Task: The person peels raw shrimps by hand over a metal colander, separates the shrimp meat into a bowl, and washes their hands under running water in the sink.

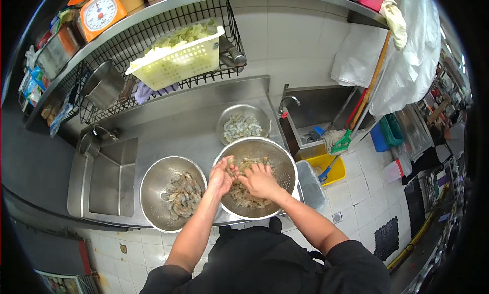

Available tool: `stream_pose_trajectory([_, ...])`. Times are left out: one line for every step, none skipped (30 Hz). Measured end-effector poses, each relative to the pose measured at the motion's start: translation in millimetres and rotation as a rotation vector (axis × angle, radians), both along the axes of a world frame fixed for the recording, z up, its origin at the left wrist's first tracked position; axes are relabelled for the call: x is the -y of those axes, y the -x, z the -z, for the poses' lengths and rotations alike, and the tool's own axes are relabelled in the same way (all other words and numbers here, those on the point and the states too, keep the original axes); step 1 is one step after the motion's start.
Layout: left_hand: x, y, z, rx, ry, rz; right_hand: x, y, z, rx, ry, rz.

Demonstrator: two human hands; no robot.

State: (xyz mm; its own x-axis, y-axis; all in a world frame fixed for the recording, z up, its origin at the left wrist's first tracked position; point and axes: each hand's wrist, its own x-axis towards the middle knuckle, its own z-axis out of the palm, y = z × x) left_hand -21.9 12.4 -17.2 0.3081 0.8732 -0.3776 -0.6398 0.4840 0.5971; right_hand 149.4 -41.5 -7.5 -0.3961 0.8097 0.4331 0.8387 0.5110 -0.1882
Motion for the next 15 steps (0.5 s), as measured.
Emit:
stream_pose_trajectory([2.0, -2.5, -2.9, 0.003, 0.001, 0.002, -4.3, 0.8, 2.6, -0.163, 0.160, -0.037])
stream_pose_trajectory([4.1, -4.7, -5.6, -0.053, -0.061, 0.008, -7.6, 1.9, 5.6, -0.326, 0.321, -0.074])
stream_pose_trajectory([5.9, -6.8, -5.2, -0.109, -0.122, 0.015, -8.6, 5.2, 3.1, -0.324, 0.323, -0.072])
stream_pose_trajectory([7.5, -10.0, -4.8, -0.108, -0.121, 0.016, -10.0, 9.9, 0.1, -0.469, 0.444, -0.071])
stream_pose_trajectory([9.0, -14.1, -4.7, -0.066, -0.152, 0.009, -11.4, 14.2, -2.3, -0.614, 0.563, -0.069])
stream_pose_trajectory([10.1, -17.5, -4.4, -0.025, -0.183, 0.001, -11.9, 17.9, 0.2, -0.612, 0.562, -0.070])
stream_pose_trajectory([11.6, -19.6, -4.8, 0.016, -0.193, -0.015, -12.1, 21.7, 5.6, -0.671, 0.498, -0.029])
stream_pose_trajectory([11.9, -21.1, -4.2, 0.018, -0.195, -0.020, -12.9, 25.5, 9.5, -0.730, 0.433, 0.011])
stream_pose_trajectory([12.3, -22.5, -2.6, 0.081, -0.163, -0.032, -13.7, 28.8, 11.2, -0.727, 0.434, 0.007])
stream_pose_trajectory([12.6, -23.6, -0.9, 0.145, -0.131, -0.043, -14.4, 31.6, 13.0, -0.739, 0.422, 0.028])
stream_pose_trajectory([12.8, -24.3, 0.8, 0.146, -0.132, -0.047, -15.2, 33.7, 14.7, -0.752, 0.409, 0.050])
stream_pose_trajectory([14.1, -24.8, -0.1, 0.141, -0.069, -0.075, -15.3, 35.6, 15.0, -0.750, 0.411, 0.047])
stream_pose_trajectory([15.1, -25.1, -1.1, 0.135, -0.007, -0.103, -15.6, 37.4, 15.1, -0.748, 0.388, 0.051])
stream_pose_trajectory([16.3, -25.2, -2.3, 0.134, -0.008, -0.105, -16.2, 38.9, 15.1, -0.746, 0.364, 0.056])
stream_pose_trajectory([17.5, -25.4, -3.1, 0.154, 0.021, -0.111, -16.5, 39.9, 14.8, -0.745, 0.364, 0.053])
